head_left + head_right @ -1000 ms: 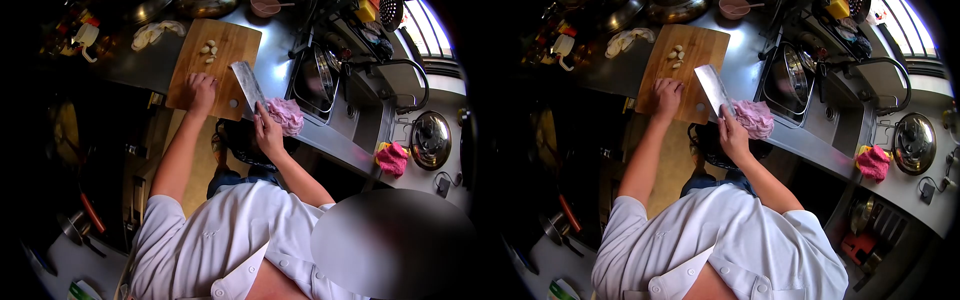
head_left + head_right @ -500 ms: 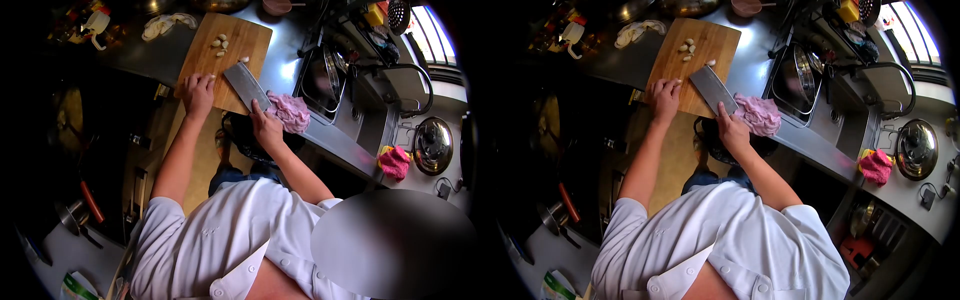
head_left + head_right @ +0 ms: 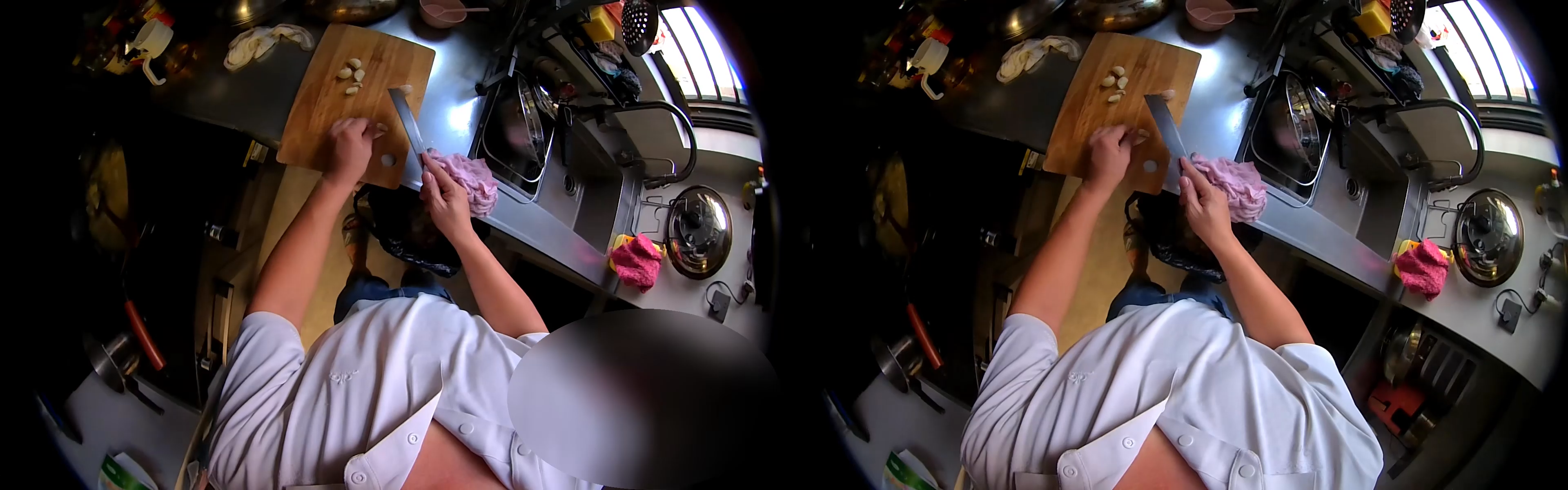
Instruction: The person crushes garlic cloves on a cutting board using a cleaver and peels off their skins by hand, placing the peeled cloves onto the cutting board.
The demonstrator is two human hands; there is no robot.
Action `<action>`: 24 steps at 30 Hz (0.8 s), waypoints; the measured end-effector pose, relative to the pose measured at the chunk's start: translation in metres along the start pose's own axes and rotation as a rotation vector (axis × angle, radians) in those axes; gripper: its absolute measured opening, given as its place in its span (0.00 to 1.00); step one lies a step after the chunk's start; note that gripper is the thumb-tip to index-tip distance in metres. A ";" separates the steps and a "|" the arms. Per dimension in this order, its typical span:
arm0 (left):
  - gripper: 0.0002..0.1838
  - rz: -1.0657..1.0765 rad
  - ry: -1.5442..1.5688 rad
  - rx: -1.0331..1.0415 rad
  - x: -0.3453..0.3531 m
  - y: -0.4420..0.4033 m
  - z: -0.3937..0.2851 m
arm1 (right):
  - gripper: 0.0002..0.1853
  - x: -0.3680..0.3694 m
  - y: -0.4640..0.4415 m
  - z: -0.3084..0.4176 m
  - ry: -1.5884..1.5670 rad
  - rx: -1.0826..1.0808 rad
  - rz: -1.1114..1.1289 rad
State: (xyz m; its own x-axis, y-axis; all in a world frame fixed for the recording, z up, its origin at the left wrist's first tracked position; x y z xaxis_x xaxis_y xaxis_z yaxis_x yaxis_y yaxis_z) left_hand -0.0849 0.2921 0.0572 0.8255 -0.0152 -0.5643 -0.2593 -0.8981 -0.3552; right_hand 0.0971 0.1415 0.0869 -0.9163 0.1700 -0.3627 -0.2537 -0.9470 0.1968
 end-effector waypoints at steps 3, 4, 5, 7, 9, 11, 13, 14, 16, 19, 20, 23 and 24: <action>0.08 0.006 0.147 -0.009 -0.003 -0.023 -0.003 | 0.22 -0.006 0.008 0.009 -0.137 0.110 0.024; 0.09 0.130 0.099 -0.033 0.001 -0.030 -0.005 | 0.22 -0.009 0.009 0.007 -0.151 0.106 0.018; 0.09 0.253 0.050 -0.057 0.002 -0.037 -0.008 | 0.22 -0.010 0.011 0.004 -0.164 0.101 0.013; 0.09 0.401 -0.001 -0.059 0.014 -0.047 0.000 | 0.22 -0.011 0.014 -0.002 -0.176 0.099 0.012; 0.09 0.357 -0.020 -0.045 0.014 -0.057 0.012 | 0.23 -0.012 0.019 -0.007 -0.173 0.103 0.013; 0.08 0.278 -0.033 -0.105 0.004 -0.060 0.018 | 0.23 -0.012 0.023 -0.016 0.006 -0.033 -0.020; 0.07 0.153 -0.091 -0.107 -0.005 -0.050 0.048 | 0.26 -0.011 0.030 0.005 0.269 -0.183 -0.080; 0.07 0.088 -0.123 -0.108 -0.011 -0.046 0.060 | 0.27 -0.009 0.029 0.007 0.390 -0.290 -0.118; 0.07 0.037 -0.178 -0.209 -0.046 -0.030 0.049 | 0.28 -0.001 0.029 0.010 0.628 -0.506 -0.195; 0.06 -0.041 -0.208 -0.249 -0.072 0.000 0.039 | 0.27 0.018 0.029 0.014 0.780 -0.492 -0.179; 0.06 -0.071 -0.206 -0.240 -0.075 0.006 0.038 | 0.27 0.024 0.024 0.011 0.856 -0.497 -0.167; 0.06 -0.128 -0.161 -0.222 -0.071 0.015 0.037 | 0.26 0.032 0.013 -0.003 0.876 -0.451 -0.102; 0.06 -0.133 -0.170 -0.208 -0.070 0.021 0.036 | 0.26 0.031 0.018 0.002 0.865 -0.428 -0.083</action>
State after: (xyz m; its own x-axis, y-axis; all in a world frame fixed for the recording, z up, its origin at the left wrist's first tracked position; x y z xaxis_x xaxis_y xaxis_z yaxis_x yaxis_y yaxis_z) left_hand -0.1666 0.2905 0.0624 0.7452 0.1663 -0.6458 -0.0319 -0.9584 -0.2835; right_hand 0.0637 0.1305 0.0807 -0.3120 0.1435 -0.9392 -0.0157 -0.9892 -0.1459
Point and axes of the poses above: each hand's wrist, its own y-axis away from the middle knuckle, its own x-axis out of the palm, z = x × y, the point moved 4 cm from there along -y, towards the middle knuckle, and after that the axes turned 5 degrees about y, right-handed, at the moved point
